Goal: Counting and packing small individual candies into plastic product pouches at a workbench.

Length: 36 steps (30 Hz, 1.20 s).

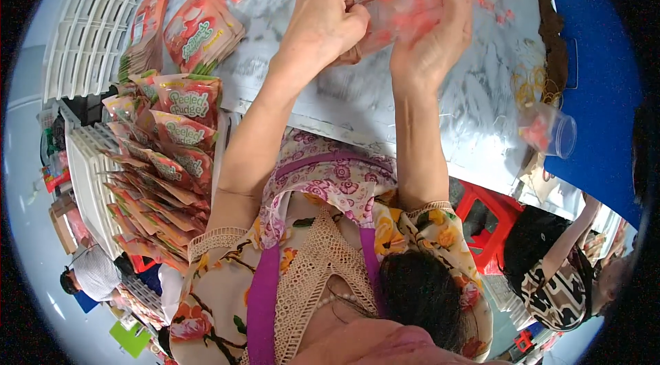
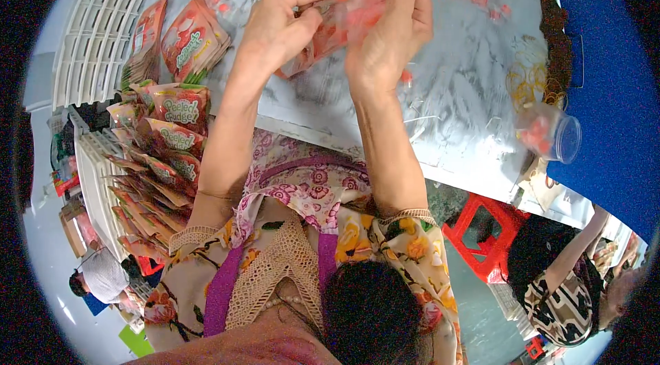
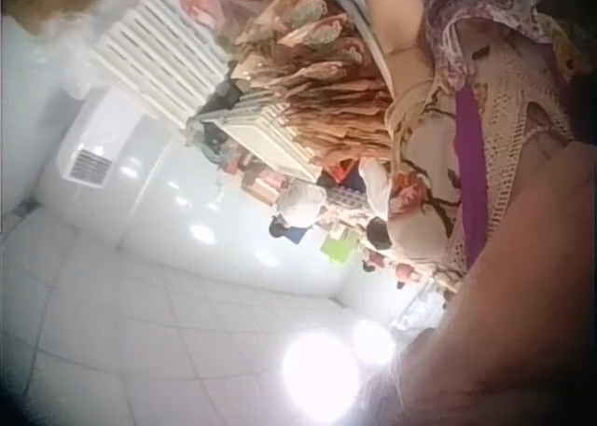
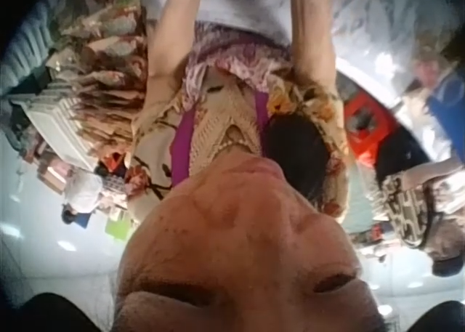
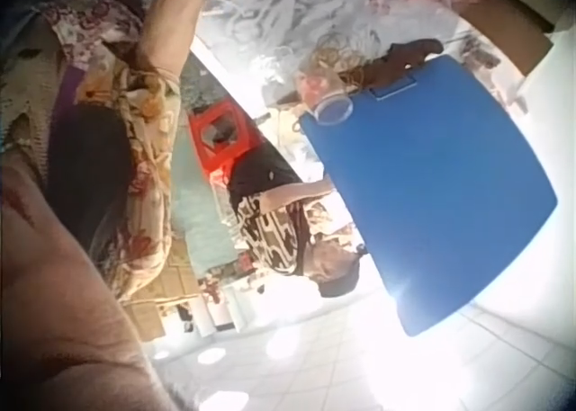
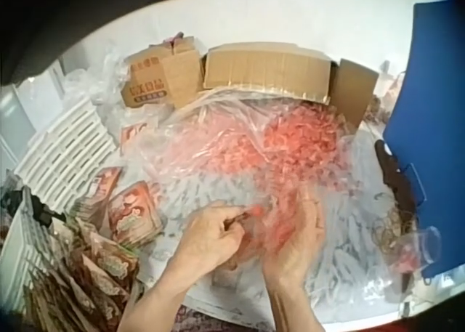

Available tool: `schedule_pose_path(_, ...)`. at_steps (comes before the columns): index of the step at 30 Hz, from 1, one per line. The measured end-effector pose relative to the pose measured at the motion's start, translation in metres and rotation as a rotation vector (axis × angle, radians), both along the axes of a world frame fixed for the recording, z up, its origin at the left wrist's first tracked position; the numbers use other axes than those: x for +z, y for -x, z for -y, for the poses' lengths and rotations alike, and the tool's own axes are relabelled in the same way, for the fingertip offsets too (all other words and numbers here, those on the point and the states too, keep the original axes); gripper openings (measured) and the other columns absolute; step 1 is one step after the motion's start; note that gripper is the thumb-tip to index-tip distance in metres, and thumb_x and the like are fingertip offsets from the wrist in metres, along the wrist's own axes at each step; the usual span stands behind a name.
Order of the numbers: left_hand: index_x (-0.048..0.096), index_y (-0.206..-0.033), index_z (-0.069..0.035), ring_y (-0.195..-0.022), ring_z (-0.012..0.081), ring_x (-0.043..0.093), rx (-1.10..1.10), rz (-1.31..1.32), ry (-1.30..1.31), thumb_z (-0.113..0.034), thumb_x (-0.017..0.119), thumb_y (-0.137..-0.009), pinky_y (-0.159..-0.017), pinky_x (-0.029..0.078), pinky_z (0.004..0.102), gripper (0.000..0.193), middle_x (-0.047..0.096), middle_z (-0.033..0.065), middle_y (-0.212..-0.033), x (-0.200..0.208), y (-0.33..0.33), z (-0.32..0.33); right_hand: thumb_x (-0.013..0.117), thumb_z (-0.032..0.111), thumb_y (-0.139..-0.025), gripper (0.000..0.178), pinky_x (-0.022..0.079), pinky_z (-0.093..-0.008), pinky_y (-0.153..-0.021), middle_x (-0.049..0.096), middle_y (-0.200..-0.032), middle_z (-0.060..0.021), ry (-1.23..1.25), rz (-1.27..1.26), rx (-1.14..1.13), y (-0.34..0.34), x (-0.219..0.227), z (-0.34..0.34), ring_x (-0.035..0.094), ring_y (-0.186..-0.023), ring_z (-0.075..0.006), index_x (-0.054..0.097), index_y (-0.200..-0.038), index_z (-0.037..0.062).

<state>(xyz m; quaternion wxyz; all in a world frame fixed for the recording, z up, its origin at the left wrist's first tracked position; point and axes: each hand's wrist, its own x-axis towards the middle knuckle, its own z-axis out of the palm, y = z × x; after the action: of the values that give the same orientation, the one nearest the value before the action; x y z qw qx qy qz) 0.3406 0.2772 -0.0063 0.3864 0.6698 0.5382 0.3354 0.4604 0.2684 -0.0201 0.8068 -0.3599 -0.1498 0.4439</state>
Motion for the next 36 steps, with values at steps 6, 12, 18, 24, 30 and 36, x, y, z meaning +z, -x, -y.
schedule_pose_path(6,0.068,-0.107,0.003,-0.058,0.0270,0.067,-0.007,-0.035,-0.171,-0.005,0.051,-0.079,-0.066,0.054,0.0347,0.034,0.067,0.0189,-0.081,-0.025,0.003,-0.010,0.052,0.021,-0.096,0.023,0.048,-0.0261,-0.076,0.064,-0.103,-0.0051,0.164,0.088,0.051,0.006,0.023,0.005,0.059,-0.088,-0.0141,0.060,-0.110,0.0043)
schedule_pose_path(12,0.068,-0.108,0.001,-0.061,0.0249,0.068,0.006,-0.037,0.034,-0.005,0.049,-0.078,-0.067,0.053,0.0339,0.036,0.068,0.0152,-0.068,0.006,-0.003,-0.003,0.053,0.014,-0.096,0.022,0.047,-0.0258,-0.070,0.066,-0.095,-0.0076,-0.047,0.441,0.131,0.010,0.010,0.011,0.058,-0.079,-0.0134,0.060,-0.112,-0.0001)
schedule_pose_path(18,0.067,-0.113,-0.002,-0.061,0.0128,0.063,-0.050,-0.050,-0.150,-0.006,0.052,-0.086,-0.058,0.050,0.0265,0.031,0.065,0.0046,-0.075,0.014,0.029,-0.011,0.058,0.021,-0.092,0.034,0.049,-0.0297,-0.081,0.065,-0.110,-0.0057,0.065,0.963,0.082,-0.047,-0.011,0.028,0.060,-0.092,-0.0163,0.059,-0.121,0.0016)
schedule_pose_path(24,0.069,-0.109,-0.001,-0.058,0.0073,0.058,-0.086,-0.287,0.041,-0.002,0.050,-0.093,-0.052,0.044,0.0221,0.025,0.068,0.0052,-0.073,0.035,0.026,-0.021,0.064,0.009,-0.085,0.024,0.050,-0.0341,-0.073,0.064,-0.097,-0.0134,0.391,1.917,0.244,-0.095,-0.100,0.070,0.064,-0.083,-0.0240,0.066,-0.109,0.0062)
schedule_pose_path(30,0.067,-0.112,0.000,-0.045,0.0041,0.048,-0.396,0.380,-0.536,-0.003,0.049,-0.093,-0.041,0.038,0.0213,0.026,0.062,0.0019,-0.064,0.017,0.032,-0.011,0.069,0.006,-0.083,0.020,0.050,-0.0260,-0.069,0.066,-0.094,-0.0063,0.328,1.336,0.268,-0.093,-0.074,0.060,0.062,-0.077,-0.0135,0.067,-0.103,0.0020)
schedule_pose_path(36,0.066,-0.117,-0.007,-0.054,0.0080,0.059,-0.008,0.144,-0.020,-0.004,0.051,-0.087,-0.044,0.048,0.0224,0.033,0.059,-0.0018,-0.077,0.013,0.027,-0.002,0.072,0.004,-0.082,0.021,0.048,-0.0239,-0.071,0.068,-0.089,-0.0003,-0.075,1.169,0.236,-0.049,0.037,0.030,0.059,-0.079,-0.0094,0.068,-0.102,0.0020)
